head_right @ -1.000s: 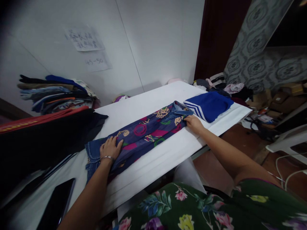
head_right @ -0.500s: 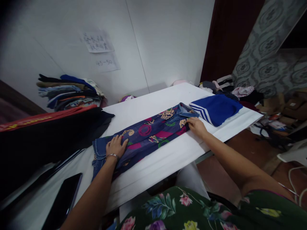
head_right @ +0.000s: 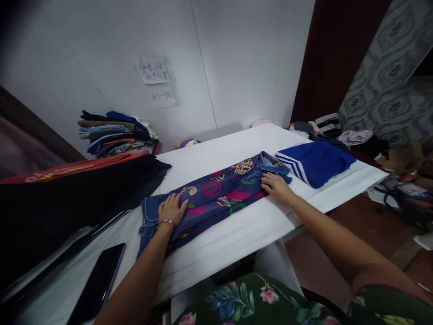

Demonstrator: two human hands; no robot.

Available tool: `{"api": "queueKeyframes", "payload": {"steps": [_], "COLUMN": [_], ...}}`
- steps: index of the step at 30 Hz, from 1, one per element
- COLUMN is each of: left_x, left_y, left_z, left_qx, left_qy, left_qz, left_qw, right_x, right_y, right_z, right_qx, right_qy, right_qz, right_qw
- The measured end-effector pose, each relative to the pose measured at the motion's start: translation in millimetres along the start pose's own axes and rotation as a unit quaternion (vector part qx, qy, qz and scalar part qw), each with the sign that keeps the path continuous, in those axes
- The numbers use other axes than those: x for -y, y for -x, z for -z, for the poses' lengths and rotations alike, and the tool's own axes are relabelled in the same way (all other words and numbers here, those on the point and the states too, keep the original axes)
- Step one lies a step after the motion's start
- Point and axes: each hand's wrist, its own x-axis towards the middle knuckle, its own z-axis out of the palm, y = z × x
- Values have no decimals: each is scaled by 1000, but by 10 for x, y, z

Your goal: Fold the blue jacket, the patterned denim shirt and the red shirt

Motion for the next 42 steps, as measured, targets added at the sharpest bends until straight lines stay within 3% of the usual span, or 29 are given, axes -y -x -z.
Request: {"api": "queueKeyframes", "payload": {"steps": [4, 9, 14, 17, 21, 26, 30, 35, 42], "left_x": [6, 19, 30, 31, 26, 33, 59, 89, 75], "left_y": [0, 4, 11, 15, 17, 13, 5, -2, 12], "left_z": [-6, -11, -17, -9, 7, 3, -35, -78, -52], "left_qx": [0, 0, -1, -6, 1, 4, 1, -2, 5], "left_qy": [-1, 7, 10, 9, 4, -2, 4, -4, 2], "left_qz": [0, 0, 2, 2, 5, 11, 11, 7, 8], "left_qw": [1000, 1000, 1000, 1000, 1000, 1000, 1000, 1000, 1000], "right_x": [205, 549, 624, 547, 324, -133, -381, -498, -472], "right_y": [-331, -843, -998, -971, -1094, -1461, -1635, -1629, -1601], "right_z": [13, -161, -326, -369, -295, -106, -111, -189, -185], "right_qx": [-23, 18, 102, 104, 47, 13, 35, 74, 73], "right_qy": [-12, -20, 11, -14, -53, 0, 34, 59, 90], "right_qz": [16, 53, -9, -24, -45, -121, -134, -141, -184], "right_qw": [1000, 998, 995, 994, 996, 993, 990, 986, 976]}}
